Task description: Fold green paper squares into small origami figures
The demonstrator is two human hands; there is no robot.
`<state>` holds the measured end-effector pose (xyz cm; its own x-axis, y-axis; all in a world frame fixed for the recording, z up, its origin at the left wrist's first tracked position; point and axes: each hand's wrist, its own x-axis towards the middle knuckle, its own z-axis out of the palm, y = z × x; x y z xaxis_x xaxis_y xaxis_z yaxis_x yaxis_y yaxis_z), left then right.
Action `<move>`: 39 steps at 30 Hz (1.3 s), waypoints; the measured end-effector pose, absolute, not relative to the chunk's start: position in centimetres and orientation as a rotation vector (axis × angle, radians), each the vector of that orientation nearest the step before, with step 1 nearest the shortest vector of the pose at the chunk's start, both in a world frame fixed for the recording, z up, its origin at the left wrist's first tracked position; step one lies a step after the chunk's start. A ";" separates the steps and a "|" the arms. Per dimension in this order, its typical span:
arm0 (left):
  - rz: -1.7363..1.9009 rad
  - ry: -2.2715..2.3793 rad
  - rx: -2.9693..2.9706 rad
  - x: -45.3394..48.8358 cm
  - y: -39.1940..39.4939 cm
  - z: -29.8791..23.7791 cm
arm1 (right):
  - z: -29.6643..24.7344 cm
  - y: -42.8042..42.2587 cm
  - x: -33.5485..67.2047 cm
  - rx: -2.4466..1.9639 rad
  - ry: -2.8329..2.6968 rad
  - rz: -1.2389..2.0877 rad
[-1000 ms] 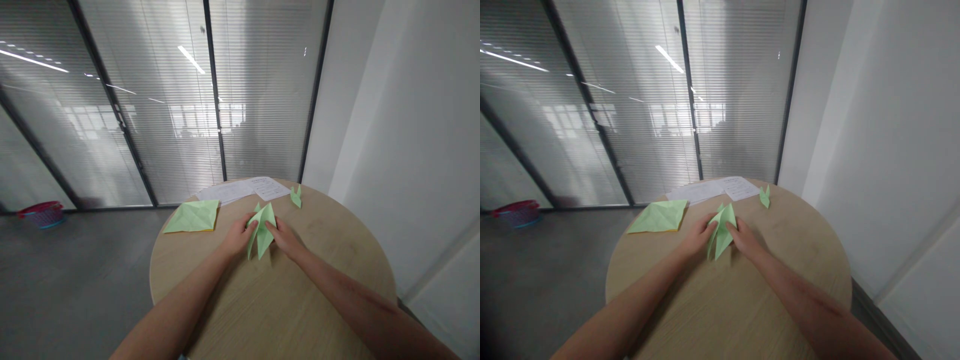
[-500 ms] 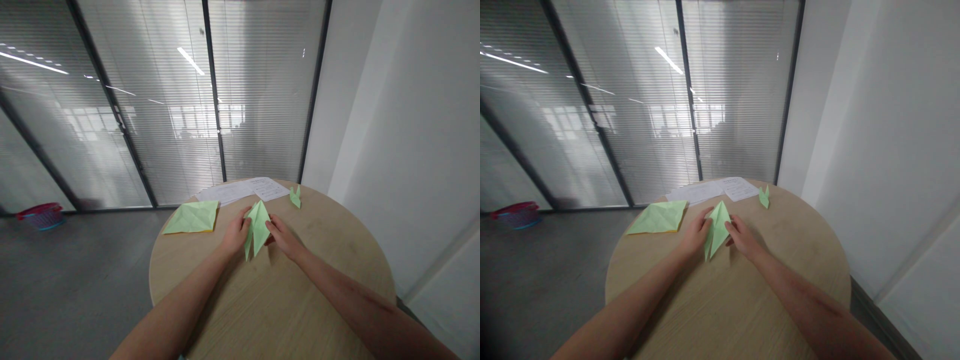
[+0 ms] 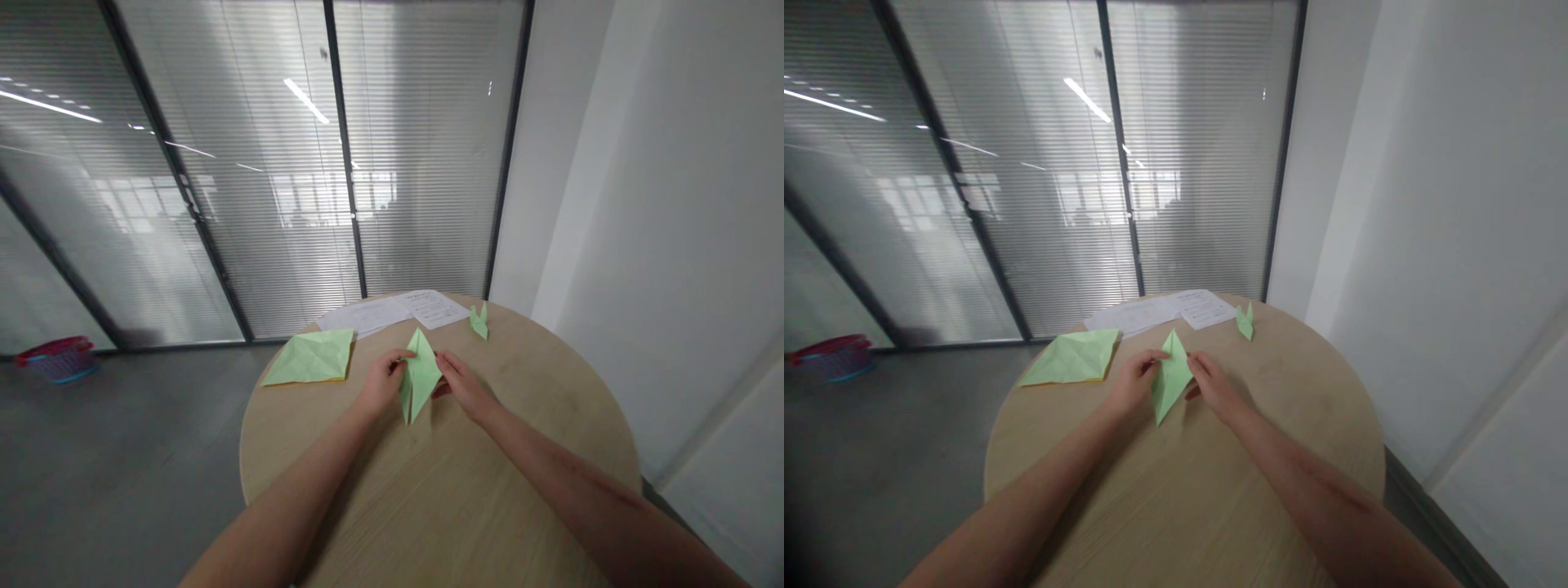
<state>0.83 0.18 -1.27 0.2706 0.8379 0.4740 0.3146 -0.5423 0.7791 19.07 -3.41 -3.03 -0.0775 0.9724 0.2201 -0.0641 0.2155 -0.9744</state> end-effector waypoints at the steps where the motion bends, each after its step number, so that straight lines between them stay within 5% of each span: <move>1: 1.240 1.044 1.987 0.8 0.2 -1.3 | -3.1 -3.4 19.1 -0.962 -1.309 1.138; 39: 1.222 0.950 2.096 0.8 -0.4 -0.7 | -3.5 -3.1 19.2 -0.850 -1.431 1.208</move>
